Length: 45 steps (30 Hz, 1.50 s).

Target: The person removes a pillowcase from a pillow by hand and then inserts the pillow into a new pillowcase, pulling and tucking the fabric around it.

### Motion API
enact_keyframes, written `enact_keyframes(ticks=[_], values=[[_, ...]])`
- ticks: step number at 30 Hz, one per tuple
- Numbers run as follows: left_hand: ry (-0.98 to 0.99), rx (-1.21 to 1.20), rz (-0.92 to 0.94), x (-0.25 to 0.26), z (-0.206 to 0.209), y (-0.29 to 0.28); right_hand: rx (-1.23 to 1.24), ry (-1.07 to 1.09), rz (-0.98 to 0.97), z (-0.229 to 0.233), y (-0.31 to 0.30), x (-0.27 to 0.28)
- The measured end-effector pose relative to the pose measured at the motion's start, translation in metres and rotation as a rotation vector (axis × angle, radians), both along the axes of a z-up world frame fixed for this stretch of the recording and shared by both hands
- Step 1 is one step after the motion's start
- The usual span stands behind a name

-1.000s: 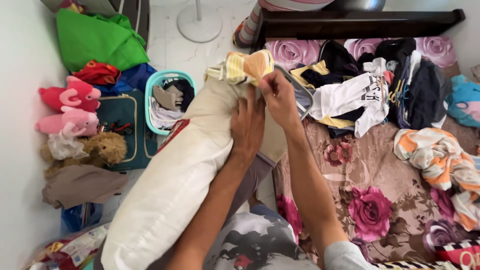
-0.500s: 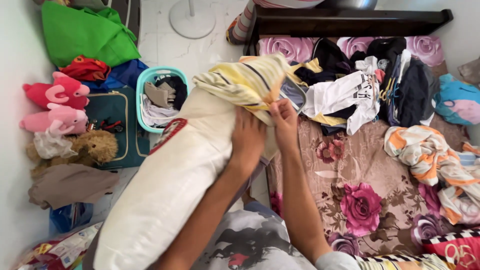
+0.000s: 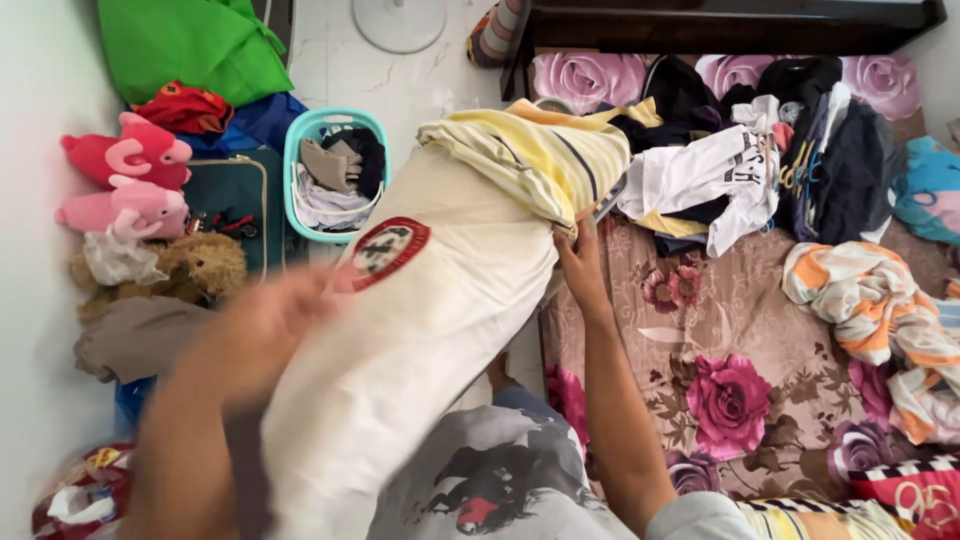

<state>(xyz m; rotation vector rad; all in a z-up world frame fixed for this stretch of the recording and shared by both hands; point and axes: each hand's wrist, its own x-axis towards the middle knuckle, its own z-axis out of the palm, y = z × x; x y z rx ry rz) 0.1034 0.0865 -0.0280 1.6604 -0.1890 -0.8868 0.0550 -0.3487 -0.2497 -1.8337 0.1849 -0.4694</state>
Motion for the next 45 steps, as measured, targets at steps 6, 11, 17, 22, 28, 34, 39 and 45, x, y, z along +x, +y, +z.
enact_keyframes(ticks=[6, 11, 17, 22, 28, 34, 39, 45], values=[[-0.453, 0.355, -0.098, 0.095, -0.187, -0.052, 0.944, 0.229, 0.019, -0.003, 0.025, -0.018], [-0.179, -0.022, 0.148, 0.068, -0.19, -0.098, 1.243, 0.044, 0.075, -0.005, 0.065, -0.019], [-0.426, 0.045, -0.077, 0.085, -0.074, -0.059, 0.741, -0.003, -0.195, -0.005, 0.079, -0.038], [-0.573, 0.491, -0.207, 0.094, -0.098, -0.052, -0.29, 0.063, -0.592, 0.027, 0.092, -0.051], [-0.671, 0.399, 0.001, 0.099, -0.157, -0.063, -0.951, -0.335, -0.181, 0.08, 0.103, 0.018], [-0.5, 0.433, 0.022, 0.107, -0.145, -0.093, -1.163, -0.048, 0.054, 0.097, 0.117, 0.135], [-0.551, 0.38, 0.076, 0.093, -0.129, -0.111, -1.081, 0.069, 0.02, 0.073, 0.105, 0.184], [-0.644, 0.53, 0.097, 0.061, -0.133, -0.132, -0.812, 0.429, 0.416, 0.11, 0.129, 0.177]])
